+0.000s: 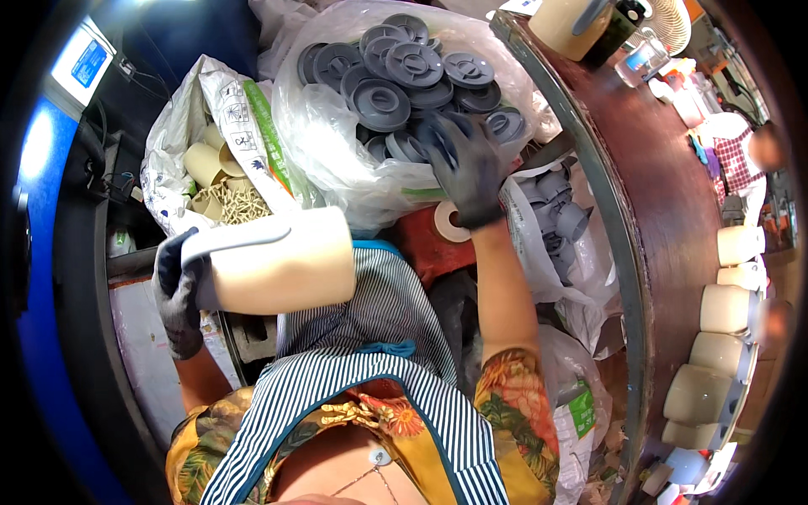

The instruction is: The person assembles plastic jugs by picking up a jug body, attaching a gray handle piece, and then a lid. They handle multiple jugs one at a time and move assembled items aside.

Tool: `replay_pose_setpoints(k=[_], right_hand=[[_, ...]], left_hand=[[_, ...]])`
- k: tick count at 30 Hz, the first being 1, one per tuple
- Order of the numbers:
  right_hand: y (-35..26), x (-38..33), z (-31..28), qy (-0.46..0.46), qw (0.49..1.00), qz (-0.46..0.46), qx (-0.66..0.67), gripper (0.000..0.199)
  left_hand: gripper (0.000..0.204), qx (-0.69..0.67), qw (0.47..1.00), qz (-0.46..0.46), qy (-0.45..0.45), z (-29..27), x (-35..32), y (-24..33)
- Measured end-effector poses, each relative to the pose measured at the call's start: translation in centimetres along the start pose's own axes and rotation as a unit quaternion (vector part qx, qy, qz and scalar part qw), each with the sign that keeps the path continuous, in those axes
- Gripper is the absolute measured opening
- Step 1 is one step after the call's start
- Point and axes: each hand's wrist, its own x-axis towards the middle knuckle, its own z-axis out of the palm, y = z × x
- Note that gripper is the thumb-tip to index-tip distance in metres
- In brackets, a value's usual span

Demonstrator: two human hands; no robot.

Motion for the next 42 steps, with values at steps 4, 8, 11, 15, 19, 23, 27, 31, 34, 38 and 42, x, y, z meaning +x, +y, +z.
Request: replay_pose_setpoints(k=[4,8,11,15,19,23,27,31,34,38,42], right_hand=[[1.5,-2.9,9.2,-0.342,0.933,-0.099,0.06,0.034],[3.4,-5.5,12.1,-0.234,0.944,-0.216,0.09,0.035],[3.8,-2.5,9.2,-0.423,0.75,0.333,0.384,0.04],[10.9,2.9,7.9,-0.17,0.954,0.212,-0.124,0.056],[17.4,1.3,9.6,-0.23,0.908,0.183,-0.298,0.076],[18.6,0.6,8.7,-0.223,0.919,0.238,-0.223,0.096],[10.3,-0.9,3.6,0.03,0.983,0.153,-0.101,0.061],[-2.6,-11.8,-2.3,-0.083,0.996,0.016,0.015,0.05],[-8.2,-21.7,-0.8,-0.214,0.971,-0.042,-0.094,0.063],[-9.5,-26.8,1.0,-0.17,0.984,0.057,-0.023,0.063],[-10.1,-26.0,1.5,-0.199,0.974,-0.039,-0.103,0.061]], left_hand=[[0.029,0.007,0.999,0.046,0.006,5.1,5.8,-1.9],[0.036,-0.214,0.956,-0.083,-0.184,10.1,12.2,-8.3],[0.045,-0.421,0.835,-0.278,-0.219,10.5,15.8,-21.7],[0.044,-0.535,0.767,-0.348,-0.063,8.8,14.7,-30.4],[0.039,-0.55,0.739,-0.389,-0.01,10.9,11.8,-25.4],[0.031,-0.349,0.912,-0.217,-0.002,8.1,11.4,-17.2],[0.026,-0.145,0.987,-0.066,0.011,5.6,9.9,-11.0],[0.021,-0.151,0.988,-0.034,0.018,5.4,7.6,-8.2],[0.023,-0.197,0.98,-0.035,0.027,5.6,5.9,-7.6],[0.019,-0.214,0.976,-0.042,0.029,6.3,3.7,-7.4],[0.019,-0.249,0.963,-0.087,0.049,5.1,0.6,-6.4]])
